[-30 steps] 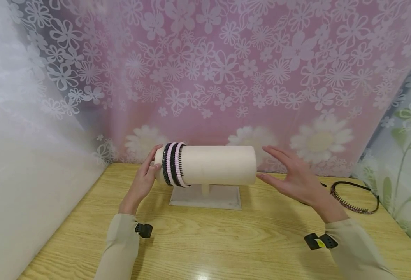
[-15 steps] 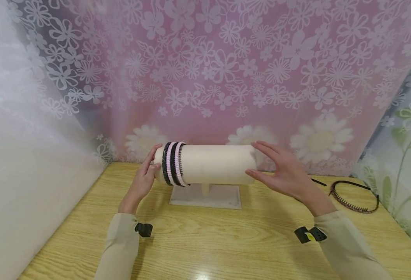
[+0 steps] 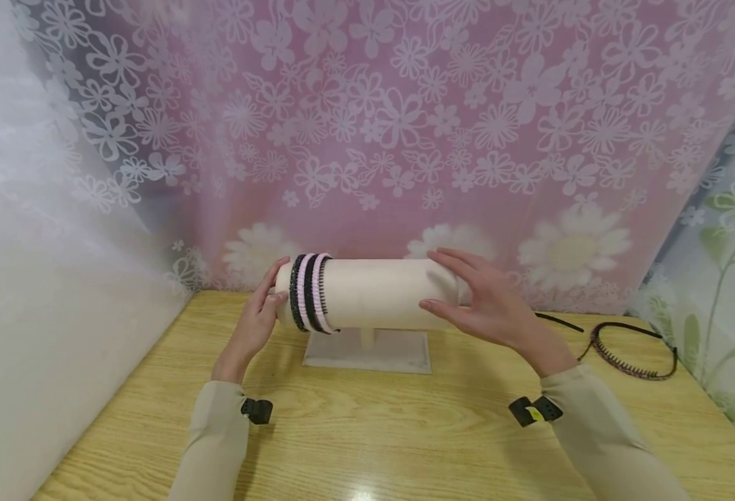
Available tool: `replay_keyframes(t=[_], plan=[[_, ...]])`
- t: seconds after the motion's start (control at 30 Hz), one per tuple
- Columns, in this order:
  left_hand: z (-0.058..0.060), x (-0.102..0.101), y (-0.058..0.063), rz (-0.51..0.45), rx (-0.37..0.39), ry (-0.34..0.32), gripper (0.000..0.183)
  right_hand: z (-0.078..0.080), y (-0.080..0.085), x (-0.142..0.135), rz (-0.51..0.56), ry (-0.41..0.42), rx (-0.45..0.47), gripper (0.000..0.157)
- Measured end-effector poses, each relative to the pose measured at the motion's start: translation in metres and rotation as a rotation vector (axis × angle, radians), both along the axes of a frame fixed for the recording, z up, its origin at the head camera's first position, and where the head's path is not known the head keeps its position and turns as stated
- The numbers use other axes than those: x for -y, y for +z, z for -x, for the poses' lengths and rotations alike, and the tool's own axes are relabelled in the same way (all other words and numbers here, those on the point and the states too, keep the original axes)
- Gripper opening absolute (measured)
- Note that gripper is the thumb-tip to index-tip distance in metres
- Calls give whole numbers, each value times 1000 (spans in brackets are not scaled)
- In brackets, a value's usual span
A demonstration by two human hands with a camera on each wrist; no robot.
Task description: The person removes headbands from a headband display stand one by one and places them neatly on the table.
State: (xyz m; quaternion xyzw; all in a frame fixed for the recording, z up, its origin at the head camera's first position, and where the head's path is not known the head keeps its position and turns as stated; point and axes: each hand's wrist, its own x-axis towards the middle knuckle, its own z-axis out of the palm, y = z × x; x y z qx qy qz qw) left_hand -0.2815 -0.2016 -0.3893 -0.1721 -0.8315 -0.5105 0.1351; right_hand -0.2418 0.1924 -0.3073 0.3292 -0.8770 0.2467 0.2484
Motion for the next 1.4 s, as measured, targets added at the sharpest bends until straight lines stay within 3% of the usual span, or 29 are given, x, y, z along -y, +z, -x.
replay_keyframes(t=[0.53,1.4], plan=[[0,0,4,1,-6,-5,54,11,3,23,-29,46,-65,74],[-1,-1,1,-13,13,-8,53,31,3,67,-125,56,-11,72]])
